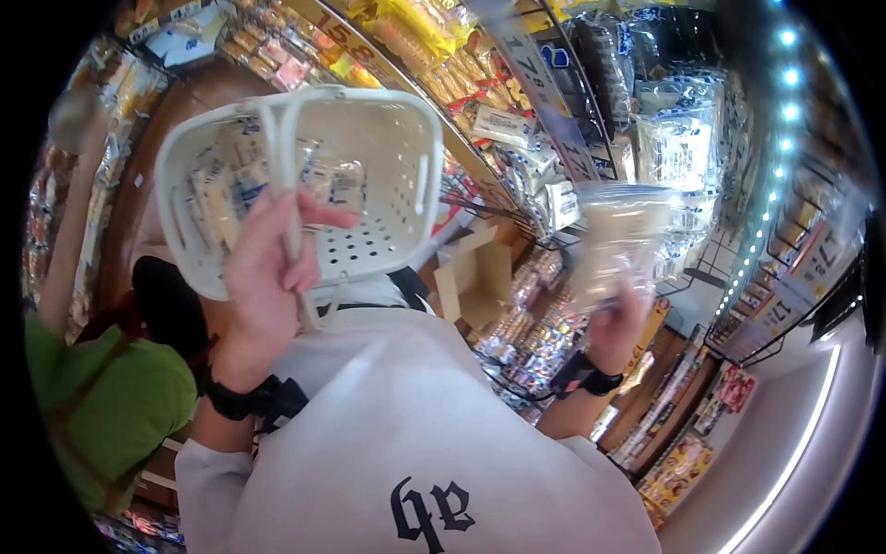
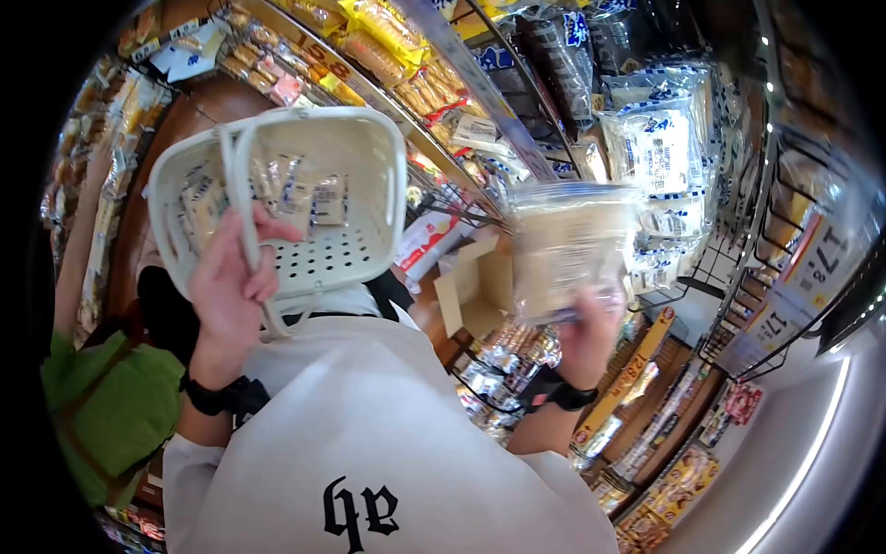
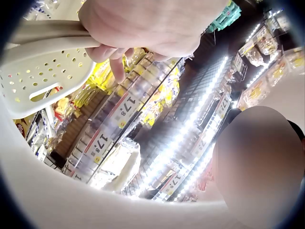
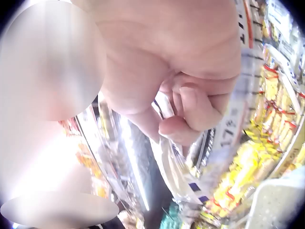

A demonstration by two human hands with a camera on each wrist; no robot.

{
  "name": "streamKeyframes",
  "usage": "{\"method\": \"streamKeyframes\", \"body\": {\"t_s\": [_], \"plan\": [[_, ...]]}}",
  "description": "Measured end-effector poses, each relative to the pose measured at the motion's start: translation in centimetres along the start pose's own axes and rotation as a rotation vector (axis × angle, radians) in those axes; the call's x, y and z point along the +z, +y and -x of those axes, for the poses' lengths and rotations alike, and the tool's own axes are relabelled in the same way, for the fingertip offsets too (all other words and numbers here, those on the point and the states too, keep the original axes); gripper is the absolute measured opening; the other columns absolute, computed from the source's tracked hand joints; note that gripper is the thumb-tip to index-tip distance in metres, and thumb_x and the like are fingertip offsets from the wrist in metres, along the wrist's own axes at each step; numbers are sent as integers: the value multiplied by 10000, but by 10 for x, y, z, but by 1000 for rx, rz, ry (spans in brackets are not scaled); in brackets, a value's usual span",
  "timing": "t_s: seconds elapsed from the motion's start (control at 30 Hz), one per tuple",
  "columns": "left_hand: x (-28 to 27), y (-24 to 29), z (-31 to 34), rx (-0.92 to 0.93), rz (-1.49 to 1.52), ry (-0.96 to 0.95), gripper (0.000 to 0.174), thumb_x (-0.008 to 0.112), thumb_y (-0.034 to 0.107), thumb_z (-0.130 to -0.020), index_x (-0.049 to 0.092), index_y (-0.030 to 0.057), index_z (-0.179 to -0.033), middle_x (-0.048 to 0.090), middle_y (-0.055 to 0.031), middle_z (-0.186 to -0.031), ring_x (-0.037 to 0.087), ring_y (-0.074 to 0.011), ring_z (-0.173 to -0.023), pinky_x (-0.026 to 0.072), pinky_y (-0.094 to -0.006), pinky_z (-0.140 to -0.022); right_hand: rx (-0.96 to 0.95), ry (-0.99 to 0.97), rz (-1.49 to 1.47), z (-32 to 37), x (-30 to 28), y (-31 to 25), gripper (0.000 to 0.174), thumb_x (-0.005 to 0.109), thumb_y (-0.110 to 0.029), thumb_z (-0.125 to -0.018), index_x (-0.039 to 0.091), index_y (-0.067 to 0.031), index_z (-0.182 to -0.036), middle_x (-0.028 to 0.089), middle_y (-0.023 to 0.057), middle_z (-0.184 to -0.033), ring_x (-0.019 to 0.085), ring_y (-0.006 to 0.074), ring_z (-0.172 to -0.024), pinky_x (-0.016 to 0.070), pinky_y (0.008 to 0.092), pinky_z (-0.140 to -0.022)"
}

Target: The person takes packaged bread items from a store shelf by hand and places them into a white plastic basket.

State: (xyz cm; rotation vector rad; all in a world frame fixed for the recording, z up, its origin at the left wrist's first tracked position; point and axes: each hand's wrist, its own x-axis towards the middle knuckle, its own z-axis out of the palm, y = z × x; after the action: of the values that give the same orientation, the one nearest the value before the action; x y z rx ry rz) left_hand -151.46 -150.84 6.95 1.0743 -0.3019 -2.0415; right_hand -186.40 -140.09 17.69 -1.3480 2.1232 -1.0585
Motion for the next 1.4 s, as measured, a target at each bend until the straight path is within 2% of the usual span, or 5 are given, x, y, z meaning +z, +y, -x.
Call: {"method": "streamKeyframes", "body": {"t_s": [0.5,0.8,1.07,1.3,1.4], "plan": [[-26,-20,-1,27,267,118,303,396,282,-973,497,40,-1123,552,-116,-858,303,-50,-445,264,-185,-435,129,99,-1548,-181,-157,50,323,427,-115,-1011,425,54,-1287,568,111,-866,400,82,-527,310,181,-413],[-16,-28,-1,24,233,163,293,386,300,-987,489,50,-1099,534,-78,-806,289,-50,-440,260,-187,-430,428,-70,-1645,-252,-196,56,352,458,-152,-1016,419,135,-1218,552,165,-922,432,83,-537,338,194,-405],[-8,-31,1,35,226,206,286,371,312,-994,477,60,-1078,520,-57,-790,280,-57,-437,248,-195,-436,391,106,-1692,-274,-169,30,358,476,-10,-977,414,117,-1306,523,241,-1254,567,293,-1095,525,333,-960],[-11,-36,7,91,265,229,292,380,310,-985,476,53,-1086,518,-63,-818,288,-61,-436,256,-200,-436,-199,115,-76,-283,-173,60,356,366,-17,-1013,398,161,-1320,502,276,-1316,506,302,-1244,464,338,-1063],[-9,-35,11,101,262,245,294,390,308,-979,478,52,-1093,518,-65,-824,295,-63,-438,262,-206,-438,-191,-22,-544,-299,-189,82,364,357,24,-1002,353,199,-1320,451,317,-1355,454,352,-1290,386,392,-1133]]}}
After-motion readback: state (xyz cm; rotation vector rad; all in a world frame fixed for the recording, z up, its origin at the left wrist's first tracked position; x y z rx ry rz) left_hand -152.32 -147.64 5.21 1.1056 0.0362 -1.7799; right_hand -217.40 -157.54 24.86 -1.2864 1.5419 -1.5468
